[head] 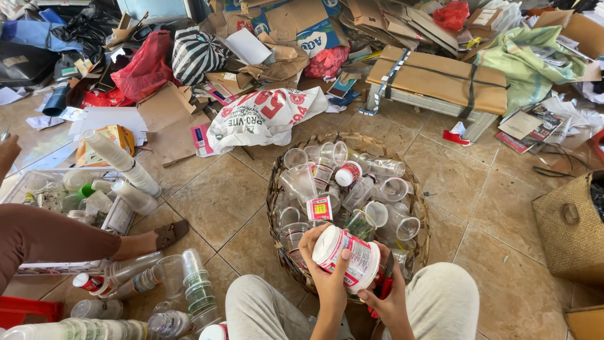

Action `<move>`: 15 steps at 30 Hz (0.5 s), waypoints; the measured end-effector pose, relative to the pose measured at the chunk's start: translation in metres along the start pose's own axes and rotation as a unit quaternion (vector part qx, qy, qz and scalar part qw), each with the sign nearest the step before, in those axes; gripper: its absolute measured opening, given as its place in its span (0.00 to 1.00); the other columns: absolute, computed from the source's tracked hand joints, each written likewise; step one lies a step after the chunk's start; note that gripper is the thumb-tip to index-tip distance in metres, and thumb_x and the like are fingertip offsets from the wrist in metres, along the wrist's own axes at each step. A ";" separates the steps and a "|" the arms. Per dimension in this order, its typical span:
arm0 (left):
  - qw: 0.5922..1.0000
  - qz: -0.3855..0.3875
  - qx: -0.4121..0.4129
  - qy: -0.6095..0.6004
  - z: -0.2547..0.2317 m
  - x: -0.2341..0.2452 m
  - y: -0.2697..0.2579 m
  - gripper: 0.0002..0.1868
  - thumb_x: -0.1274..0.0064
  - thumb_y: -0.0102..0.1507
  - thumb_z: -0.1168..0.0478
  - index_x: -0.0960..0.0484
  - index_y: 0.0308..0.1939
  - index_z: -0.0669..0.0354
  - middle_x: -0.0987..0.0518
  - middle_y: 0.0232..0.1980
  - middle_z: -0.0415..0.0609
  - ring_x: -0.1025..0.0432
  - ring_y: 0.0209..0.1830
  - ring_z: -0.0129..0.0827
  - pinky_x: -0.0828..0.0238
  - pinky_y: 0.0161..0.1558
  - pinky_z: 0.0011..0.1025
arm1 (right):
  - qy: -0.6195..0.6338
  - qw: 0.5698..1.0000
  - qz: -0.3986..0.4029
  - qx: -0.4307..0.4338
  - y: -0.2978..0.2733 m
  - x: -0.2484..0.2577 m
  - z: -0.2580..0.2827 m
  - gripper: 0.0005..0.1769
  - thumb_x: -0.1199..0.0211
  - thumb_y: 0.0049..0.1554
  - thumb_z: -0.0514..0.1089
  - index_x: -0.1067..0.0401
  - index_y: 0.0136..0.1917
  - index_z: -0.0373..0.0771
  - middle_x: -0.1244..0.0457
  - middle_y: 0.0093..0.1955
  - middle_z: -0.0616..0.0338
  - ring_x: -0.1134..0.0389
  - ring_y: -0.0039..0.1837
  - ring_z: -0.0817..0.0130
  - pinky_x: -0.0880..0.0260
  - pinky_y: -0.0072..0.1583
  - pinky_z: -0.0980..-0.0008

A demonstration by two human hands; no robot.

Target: The person sits on the floor and uses a red utility knife to carefully cut and peel off paper labels from small plastic containers. They handle each container individually, scraping the adhesive residue and placing the cleaned containers into a nearby basket.

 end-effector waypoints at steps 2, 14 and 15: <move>1.000 0.002 0.014 -0.021 0.008 0.003 0.000 0.39 0.38 0.55 0.66 0.40 0.67 0.58 0.28 0.64 0.54 0.24 0.58 0.46 0.30 0.62 0.42 | 0.007 1.000 0.002 0.000 -0.002 0.004 -0.003 0.60 0.20 0.33 0.39 0.43 0.76 0.34 0.34 0.64 0.49 0.34 0.50 0.65 0.33 0.49 0.70; 0.968 0.069 0.136 -0.198 0.039 -0.017 -0.008 0.45 0.37 0.54 0.63 0.44 0.71 0.48 0.29 0.65 0.62 0.25 0.60 0.60 0.26 0.56 0.48 | -0.070 0.996 -0.031 0.053 -0.017 0.015 0.039 0.60 0.19 0.26 0.28 0.39 0.72 0.34 0.35 0.66 0.52 0.35 0.44 0.70 0.34 0.42 0.77; 0.962 0.071 0.158 -0.209 0.044 -0.016 -0.009 0.47 0.36 0.53 0.61 0.44 0.72 0.47 0.28 0.64 0.63 0.25 0.59 0.58 0.24 0.54 0.47 | -0.099 0.992 -0.040 0.072 -0.018 0.013 0.047 0.58 0.19 0.25 0.31 0.36 0.69 0.34 0.36 0.65 0.56 0.43 0.36 0.76 0.42 0.36 0.80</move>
Point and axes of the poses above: each hand's wrist, its own y-axis towards the middle knuckle, its own x-axis out of the back of the hand, z = x × y, the point moved 9 cm from there along y, towards the middle knuckle
